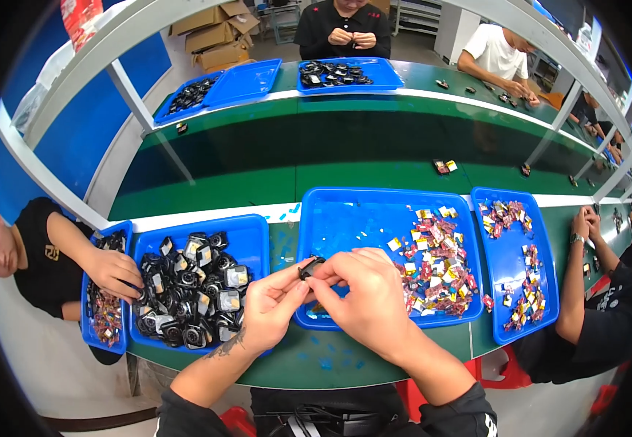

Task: The recorder is assembling small electronic housing components on a production line.

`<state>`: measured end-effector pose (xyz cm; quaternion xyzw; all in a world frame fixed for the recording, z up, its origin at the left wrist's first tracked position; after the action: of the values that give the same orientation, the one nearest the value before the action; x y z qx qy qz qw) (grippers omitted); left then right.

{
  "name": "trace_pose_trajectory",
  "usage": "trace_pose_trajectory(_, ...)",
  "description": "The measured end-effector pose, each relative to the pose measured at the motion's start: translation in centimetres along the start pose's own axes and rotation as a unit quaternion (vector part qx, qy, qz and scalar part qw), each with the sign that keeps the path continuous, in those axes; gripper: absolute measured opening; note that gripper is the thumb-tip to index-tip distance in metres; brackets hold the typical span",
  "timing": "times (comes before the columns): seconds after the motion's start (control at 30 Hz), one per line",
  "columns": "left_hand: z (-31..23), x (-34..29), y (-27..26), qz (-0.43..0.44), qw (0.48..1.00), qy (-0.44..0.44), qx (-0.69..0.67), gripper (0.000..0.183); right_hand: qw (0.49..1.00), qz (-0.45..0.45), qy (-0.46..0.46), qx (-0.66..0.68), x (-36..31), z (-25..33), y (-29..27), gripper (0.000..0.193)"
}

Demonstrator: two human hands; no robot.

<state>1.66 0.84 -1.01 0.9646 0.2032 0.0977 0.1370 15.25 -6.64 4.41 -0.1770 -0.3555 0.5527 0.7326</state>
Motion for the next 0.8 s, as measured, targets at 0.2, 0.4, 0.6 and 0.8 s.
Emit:
trace_pose_trajectory(0.2, 0.3, 0.2, 0.0, -0.012, 0.999, 0.018, -0.05, 0.037, 0.994, -0.065, -0.037, -0.083, 0.1, -0.7, -0.3, 0.03)
trace_pose_trajectory(0.4, -0.2, 0.2, -0.5, -0.115, 0.989, 0.054, -0.08, 0.039, 0.917, 0.049, 0.116, 0.379, -1.6, -2.1, 0.5, 0.019)
trace_pose_trajectory(0.6, -1.1, 0.1, 0.3, -0.11, 0.99, 0.063, -0.057, 0.031, 0.917, 0.029, 0.138, 0.373, -1.3, -2.0, 1.2, 0.011)
trace_pose_trajectory(0.8, -0.4, 0.1, -0.2, -0.056, 0.993, 0.104, 0.014, 0.023, 0.916, 0.104, 0.142, 0.36, -1.7, -2.7, 1.5, 0.009)
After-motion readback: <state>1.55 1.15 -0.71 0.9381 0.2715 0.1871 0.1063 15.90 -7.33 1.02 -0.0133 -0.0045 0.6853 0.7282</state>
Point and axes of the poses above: each hand's wrist, its own x-axis towards the middle knuckle, its own y-axis out of the palm, z = x × y, the point moved 2 cm from there along x, towards the middle knuckle, and after that the axes turned 14 degrees about z, right-handed, at the moved point
